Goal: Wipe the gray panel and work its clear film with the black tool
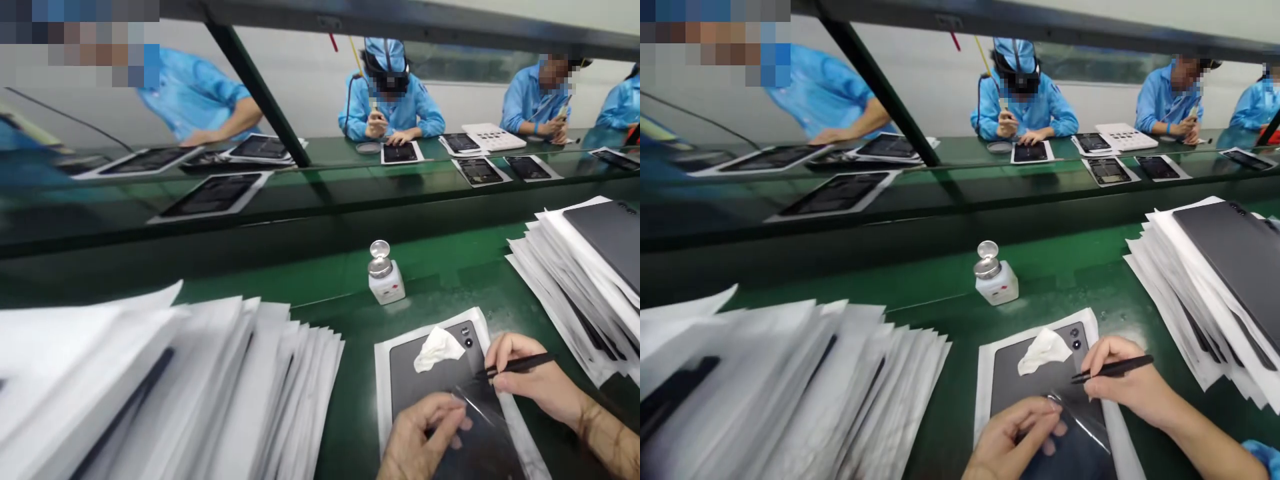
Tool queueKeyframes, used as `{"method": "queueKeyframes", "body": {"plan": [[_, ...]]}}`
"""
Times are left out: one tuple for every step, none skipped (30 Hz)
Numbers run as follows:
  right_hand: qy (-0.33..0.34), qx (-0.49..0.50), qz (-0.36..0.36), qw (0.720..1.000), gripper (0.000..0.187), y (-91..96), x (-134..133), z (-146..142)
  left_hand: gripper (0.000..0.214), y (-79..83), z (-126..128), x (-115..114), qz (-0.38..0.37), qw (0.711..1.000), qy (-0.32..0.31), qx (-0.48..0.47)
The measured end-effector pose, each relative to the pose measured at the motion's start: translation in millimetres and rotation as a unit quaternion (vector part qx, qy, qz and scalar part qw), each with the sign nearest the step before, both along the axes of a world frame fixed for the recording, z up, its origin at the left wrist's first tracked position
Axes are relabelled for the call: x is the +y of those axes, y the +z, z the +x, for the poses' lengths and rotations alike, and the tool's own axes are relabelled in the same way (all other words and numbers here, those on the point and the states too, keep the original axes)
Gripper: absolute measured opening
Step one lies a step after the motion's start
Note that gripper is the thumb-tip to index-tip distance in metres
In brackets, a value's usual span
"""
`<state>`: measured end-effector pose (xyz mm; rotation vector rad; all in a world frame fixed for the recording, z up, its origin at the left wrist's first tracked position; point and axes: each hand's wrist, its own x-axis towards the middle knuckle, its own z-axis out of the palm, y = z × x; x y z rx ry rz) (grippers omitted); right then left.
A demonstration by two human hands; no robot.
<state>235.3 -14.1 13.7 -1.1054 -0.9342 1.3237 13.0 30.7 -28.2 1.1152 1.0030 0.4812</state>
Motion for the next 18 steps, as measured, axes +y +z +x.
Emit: {"method": "queueKeyframes", "body": {"plan": [[0.007,-0.011,0.008,1.0,0.024,-0.4,-1.2,-0.6,0.019,0.6,0.9,0.7,-0.002,1.0,-0.012,-0.002],[0.01,-0.022,0.018,1.0,0.023,-1.5,-2.0,-1.5,0.018,1.2,1.4,1.3,-0.003,1.0,-0.023,-0.003],[0.01,-0.03,0.027,0.999,0.022,-3.2,-2.4,-2.5,0.019,2.0,1.5,1.4,-0.003,1.0,-0.031,-0.004],[0.008,-0.035,0.032,0.999,0.021,-5.2,-2.6,-3.5,0.019,2.9,1.5,1.1,-0.001,0.999,-0.033,-0.003],[0.004,-0.036,0.031,0.999,0.021,-7.1,-2.6,-4.3,0.019,4.3,1.7,0.5,0.003,1.0,-0.029,-0.001],[0.0,-0.035,0.024,0.999,0.021,-8.8,-2.5,-5.1,0.018,6.1,2.2,-0.5,0.009,1.0,-0.021,0.004],[-0.001,-0.034,0.011,0.999,0.021,-10.1,-2.5,-5.8,0.017,8.4,3.0,-1.7,0.014,1.0,-0.013,0.008],[0.001,-0.032,-0.003,0.999,0.021,-10.8,-2.4,-6.4,0.016,11.2,4.1,-2.8,0.019,1.0,-0.004,0.013],[0.001,-0.031,-0.015,0.999,0.021,-11.0,-2.4,-7.2,0.014,14.2,5.2,-3.8,0.022,1.0,0.004,0.017],[0.0,-0.032,-0.022,0.999,0.021,-10.8,-2.3,-8.2,0.013,17.2,6.2,-4.6,0.023,0.999,0.01,0.02],[-0.004,-0.035,-0.023,0.999,0.021,-10.4,-2.2,-9.3,0.013,20.0,7.1,-5.1,0.023,0.999,0.013,0.021],[-0.01,-0.038,-0.022,0.999,0.021,-10.0,-2.0,-10.5,0.013,22.5,7.6,-5.3,0.023,0.999,0.016,0.021],[-0.017,-0.039,-0.02,0.999,0.021,-9.7,-1.8,-11.8,0.013,24.6,7.9,-5.4,0.024,0.999,0.018,0.021],[-0.022,-0.038,-0.021,0.999,0.021,-9.6,-1.5,-13.1,0.013,26.1,8.0,-5.3,0.025,0.999,0.019,0.022],[-0.023,-0.035,-0.023,0.999,0.021,-9.9,-1.2,-14.3,0.013,27.2,7.9,-5.2,0.027,0.999,0.018,0.022],[-0.022,-0.031,-0.026,0.999,0.021,-10.5,-1.0,-15.2,0.013,27.8,7.7,-5.2,0.03,0.999,0.017,0.023],[-0.02,-0.025,-0.027,0.999,0.021,-11.5,-0.8,-15.9,0.014,28.0,7.6,-5.3,0.033,0.999,0.016,0.023],[-0.017,-0.017,-0.028,0.999,0.021,-12.7,-0.8,-16.3,0.014,27.9,7.4,-5.5,0.036,0.999,0.015,0.024]]}}
